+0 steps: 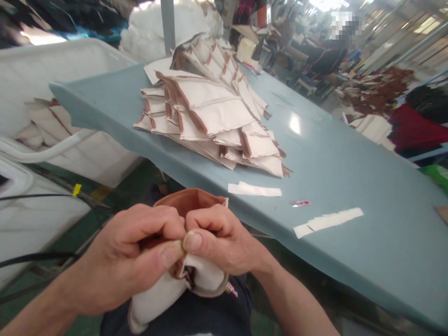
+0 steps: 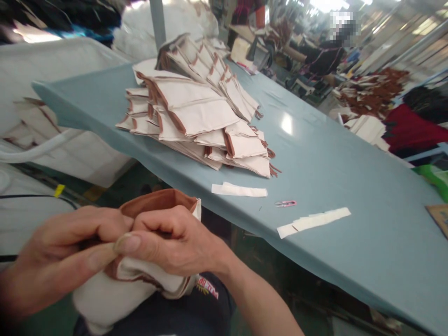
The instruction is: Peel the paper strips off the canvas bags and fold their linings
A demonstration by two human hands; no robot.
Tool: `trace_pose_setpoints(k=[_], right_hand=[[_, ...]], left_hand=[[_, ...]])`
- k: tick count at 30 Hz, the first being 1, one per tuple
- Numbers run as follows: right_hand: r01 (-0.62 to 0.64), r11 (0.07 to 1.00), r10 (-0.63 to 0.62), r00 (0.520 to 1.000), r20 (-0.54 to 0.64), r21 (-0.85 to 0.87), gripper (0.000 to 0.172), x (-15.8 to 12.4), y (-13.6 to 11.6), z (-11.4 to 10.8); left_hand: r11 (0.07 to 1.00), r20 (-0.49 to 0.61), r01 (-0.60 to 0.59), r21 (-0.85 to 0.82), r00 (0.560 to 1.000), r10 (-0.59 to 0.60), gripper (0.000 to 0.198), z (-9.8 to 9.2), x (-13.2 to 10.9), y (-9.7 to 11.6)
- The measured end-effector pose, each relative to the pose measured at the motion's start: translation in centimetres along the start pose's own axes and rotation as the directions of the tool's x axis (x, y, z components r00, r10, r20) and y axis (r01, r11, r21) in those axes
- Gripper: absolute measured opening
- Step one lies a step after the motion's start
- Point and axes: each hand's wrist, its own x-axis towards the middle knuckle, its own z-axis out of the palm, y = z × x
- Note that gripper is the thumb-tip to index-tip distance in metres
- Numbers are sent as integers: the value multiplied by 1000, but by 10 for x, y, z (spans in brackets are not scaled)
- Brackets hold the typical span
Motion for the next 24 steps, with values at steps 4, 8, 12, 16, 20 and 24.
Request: trace_pose_setpoints(k=[4,8,12,16,20,24], right_hand=[[62,997,-68,990,-123,-52,72,4,24,10],[64,988,-95,972,-216,-143,86,7,36,16],[67,976,-118,963,-243,-208,89,11,30,18],[88,955,-141,975,-172,-285,85,9,12,11],[-2,921,-75,980,-182,-391,71,-8,0,-17],[-68,845,-56,975,-214,-530,68,-30,-1,-50]], left_hand=[[903,-83,144,-406,978,-193,50,18,-13,-13],[724,-132,197,-661,919,-371,55,39,-24,-19],[599,-64,249,-761,890,-451,50,43,-31,-18],[642,-47,248,-725,913,-405,53,37,-32,-20],[595,-22,302,-744,880,-475,59,41,-29,-13],[548,-163,233,-803,799,-578,66,39,-24,0]])
